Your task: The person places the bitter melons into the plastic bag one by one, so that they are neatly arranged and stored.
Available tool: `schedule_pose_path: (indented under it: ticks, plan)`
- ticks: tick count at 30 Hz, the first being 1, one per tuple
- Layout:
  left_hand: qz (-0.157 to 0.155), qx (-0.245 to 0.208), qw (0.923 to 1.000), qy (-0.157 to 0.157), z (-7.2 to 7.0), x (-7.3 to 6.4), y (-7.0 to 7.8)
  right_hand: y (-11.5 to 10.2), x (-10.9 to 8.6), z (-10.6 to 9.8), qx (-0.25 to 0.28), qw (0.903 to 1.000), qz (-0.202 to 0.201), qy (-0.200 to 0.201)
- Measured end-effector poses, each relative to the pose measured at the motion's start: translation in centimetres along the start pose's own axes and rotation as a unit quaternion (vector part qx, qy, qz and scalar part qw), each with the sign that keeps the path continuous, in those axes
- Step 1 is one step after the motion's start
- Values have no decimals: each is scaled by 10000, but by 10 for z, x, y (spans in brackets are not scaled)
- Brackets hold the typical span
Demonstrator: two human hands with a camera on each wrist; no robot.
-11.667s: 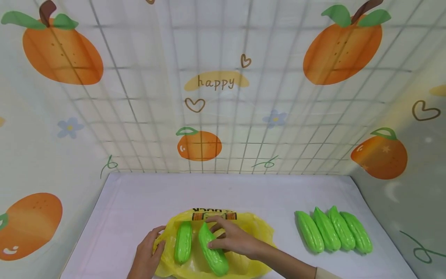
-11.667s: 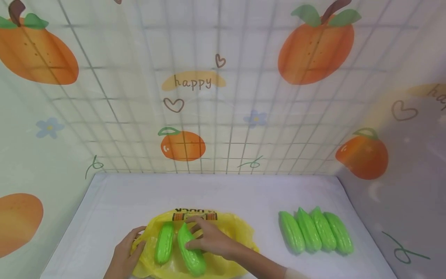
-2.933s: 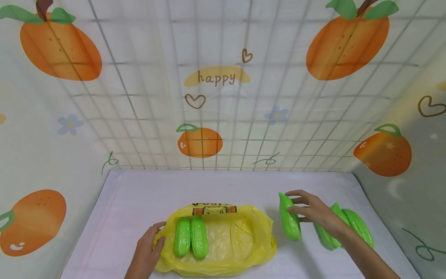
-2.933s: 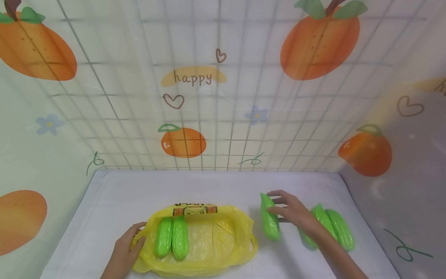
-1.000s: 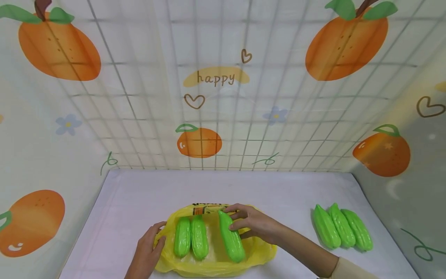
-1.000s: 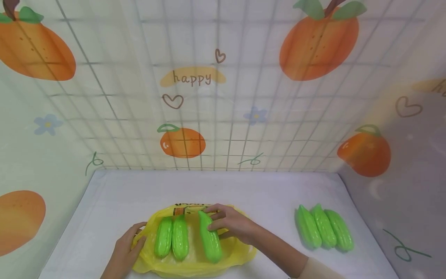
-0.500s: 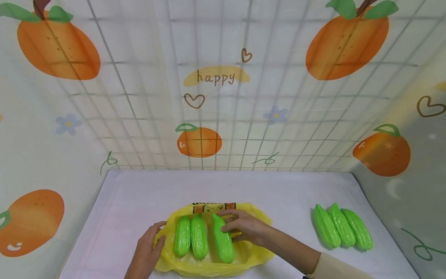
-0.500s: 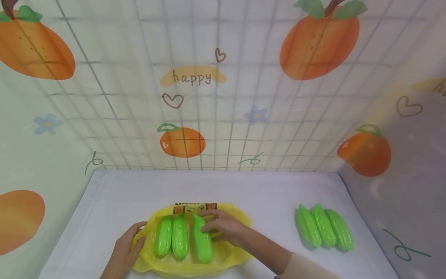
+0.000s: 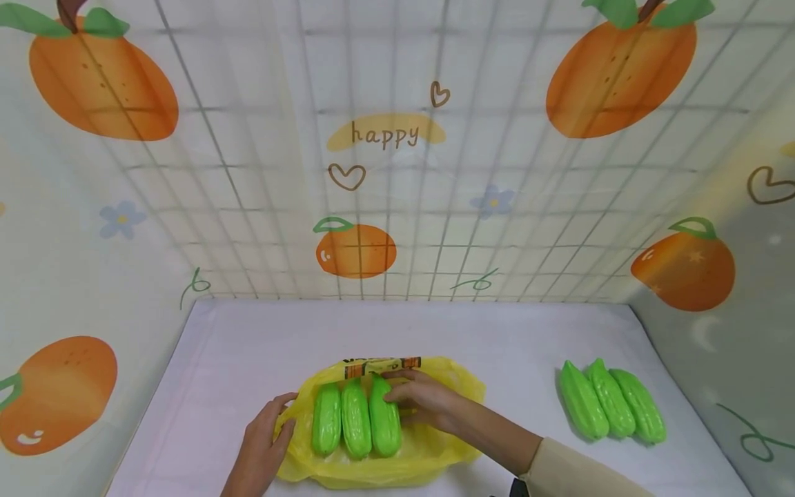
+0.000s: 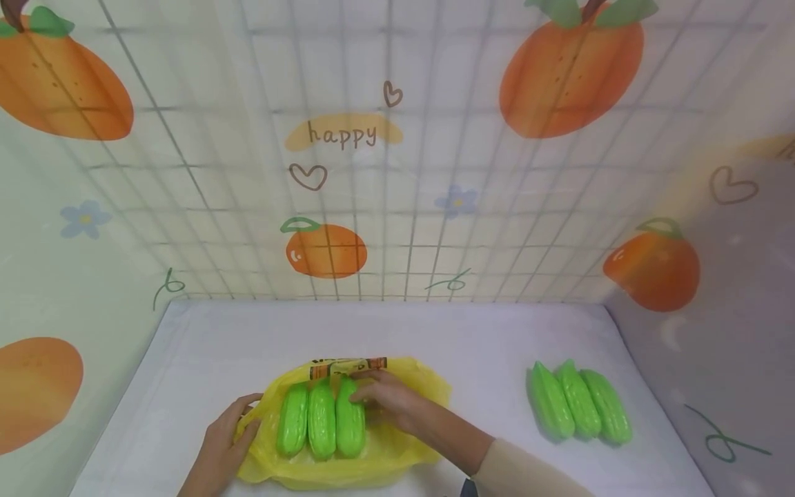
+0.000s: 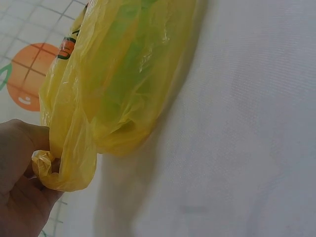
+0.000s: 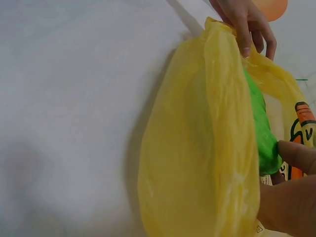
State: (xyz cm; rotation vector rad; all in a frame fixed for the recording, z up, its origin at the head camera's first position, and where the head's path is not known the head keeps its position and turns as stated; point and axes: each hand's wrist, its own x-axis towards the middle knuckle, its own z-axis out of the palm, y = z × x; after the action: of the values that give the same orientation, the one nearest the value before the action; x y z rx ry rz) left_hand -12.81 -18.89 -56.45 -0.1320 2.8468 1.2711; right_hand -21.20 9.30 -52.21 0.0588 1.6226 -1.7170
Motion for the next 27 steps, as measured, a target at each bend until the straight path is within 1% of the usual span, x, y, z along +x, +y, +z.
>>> schedule_pose_path:
  ticks: [5, 12, 15, 20, 27]
  plan:
    - [-71, 47, 10000, -18, 2, 2, -1, 2, 5, 1, 120, 9999, -16, 111]
    - [98, 51, 9999, 8, 1, 1, -2, 7, 7, 4, 212, 9997, -44, 121]
    - [62, 43, 10000, -9, 0, 1, -1, 8, 7, 6, 213, 9996, -40, 168]
    - [50, 17, 10000, -18, -1, 0, 1, 7, 4, 12, 106, 9994, -44, 316]
    - [121, -50, 9999, 49, 0, 0, -2, 7, 2, 15, -110, 9986, 28, 525]
